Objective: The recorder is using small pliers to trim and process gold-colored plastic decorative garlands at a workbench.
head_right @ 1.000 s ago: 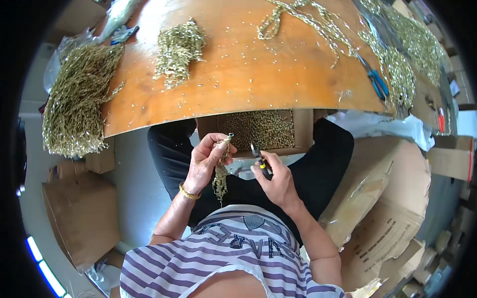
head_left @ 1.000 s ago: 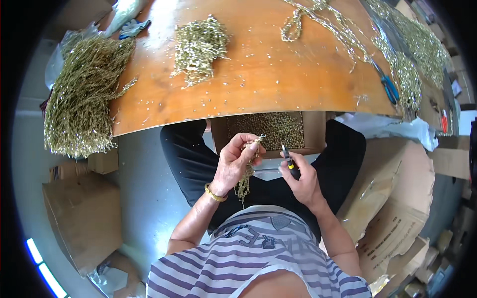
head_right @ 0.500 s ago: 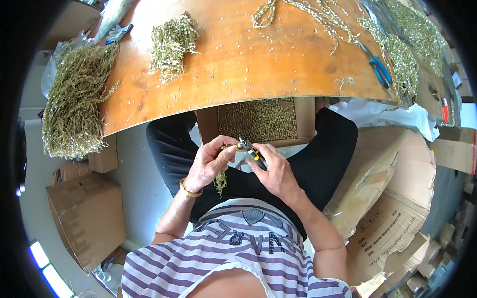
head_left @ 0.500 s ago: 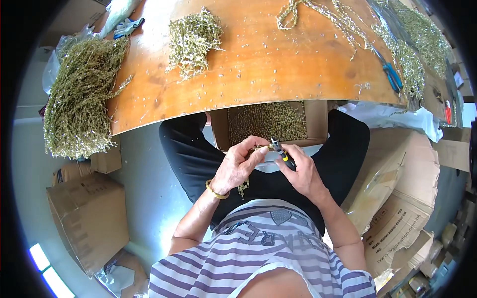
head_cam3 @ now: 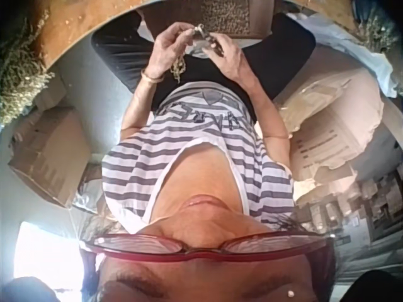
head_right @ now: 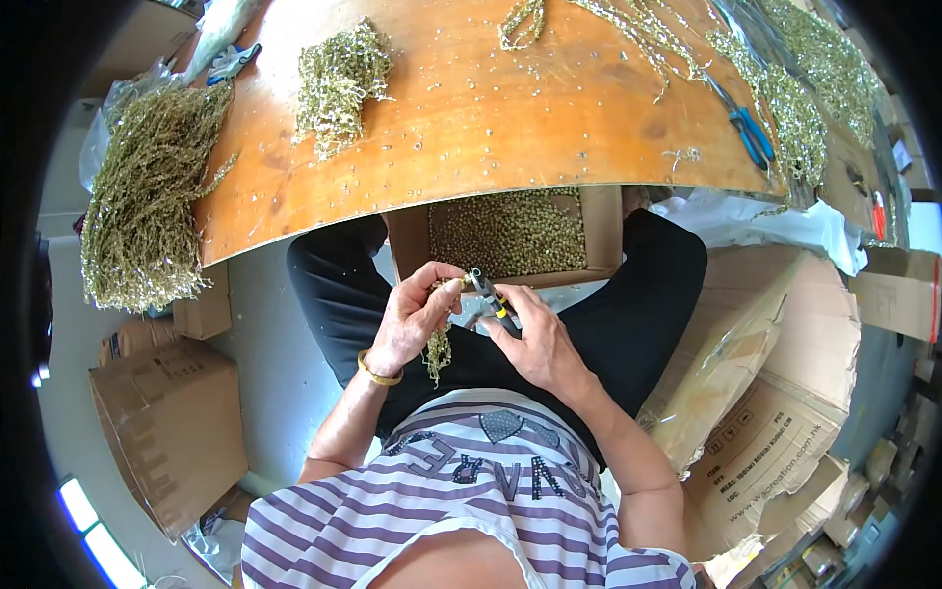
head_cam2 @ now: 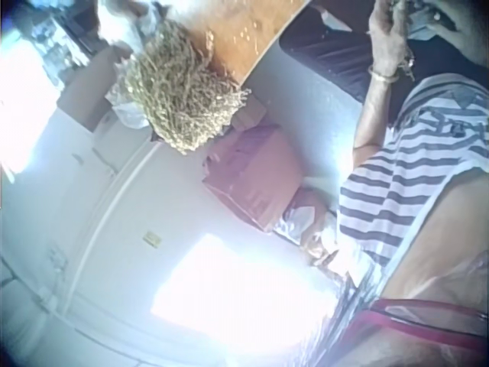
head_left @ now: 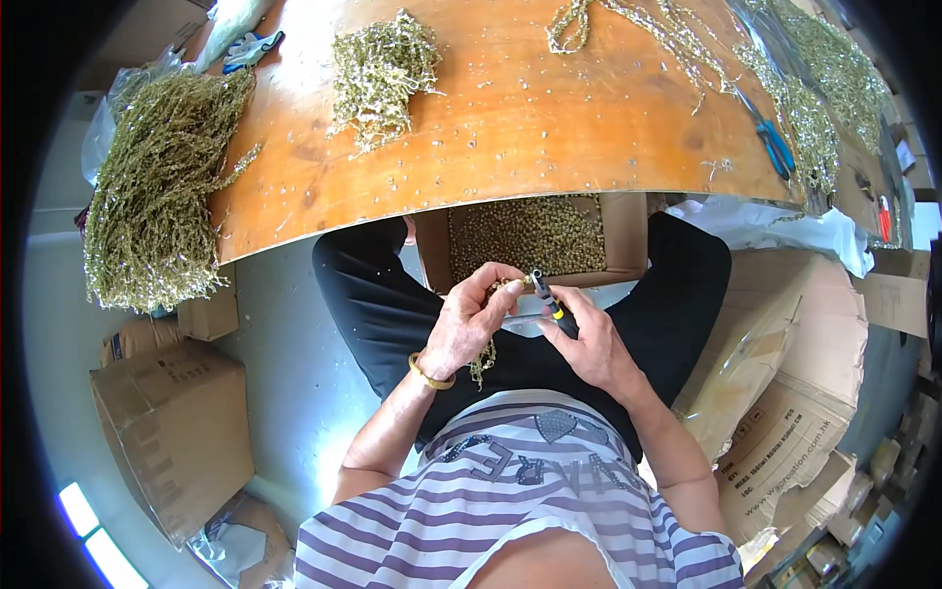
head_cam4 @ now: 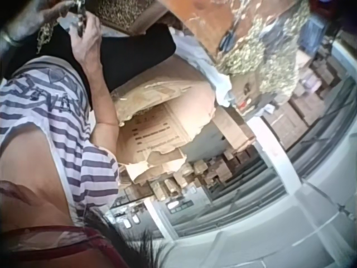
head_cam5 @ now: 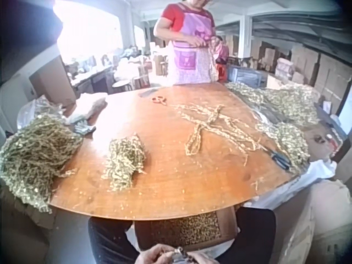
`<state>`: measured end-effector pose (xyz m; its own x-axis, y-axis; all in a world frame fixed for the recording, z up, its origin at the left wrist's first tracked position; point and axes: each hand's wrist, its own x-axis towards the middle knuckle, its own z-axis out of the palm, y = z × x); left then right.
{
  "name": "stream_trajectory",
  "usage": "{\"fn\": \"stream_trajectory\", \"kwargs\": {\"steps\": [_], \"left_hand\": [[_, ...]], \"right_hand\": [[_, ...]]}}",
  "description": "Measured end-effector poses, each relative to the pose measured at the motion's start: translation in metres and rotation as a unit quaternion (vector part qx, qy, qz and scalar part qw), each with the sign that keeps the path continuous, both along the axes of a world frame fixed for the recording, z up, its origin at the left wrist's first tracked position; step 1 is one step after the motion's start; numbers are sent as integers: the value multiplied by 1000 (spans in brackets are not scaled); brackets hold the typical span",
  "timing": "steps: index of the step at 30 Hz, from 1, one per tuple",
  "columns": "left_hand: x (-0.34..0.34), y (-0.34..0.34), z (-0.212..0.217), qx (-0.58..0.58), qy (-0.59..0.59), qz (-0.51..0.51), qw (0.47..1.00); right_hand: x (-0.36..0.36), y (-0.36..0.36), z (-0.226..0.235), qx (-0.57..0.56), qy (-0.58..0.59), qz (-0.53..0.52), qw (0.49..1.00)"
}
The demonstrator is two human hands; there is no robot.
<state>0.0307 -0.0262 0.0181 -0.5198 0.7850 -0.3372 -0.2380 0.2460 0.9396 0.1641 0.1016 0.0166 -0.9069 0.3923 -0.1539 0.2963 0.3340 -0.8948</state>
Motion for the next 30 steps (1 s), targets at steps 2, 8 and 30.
{"fn": "stream_trajectory", "kwargs": {"steps": [2, 8, 30], "left_hand": [[0, 0, 2, -19, 49, -37, 998], [-2, -1, -3, -53, 104, -78, 990], [-54, 14, -96, 28, -131, -36, 990]], "right_hand": [[0, 1, 0, -8, 2, 1, 1000], [-1, 5, -4, -38, -42, 26, 998], [-50, 19, -101, -605, -84, 40, 791]]}}
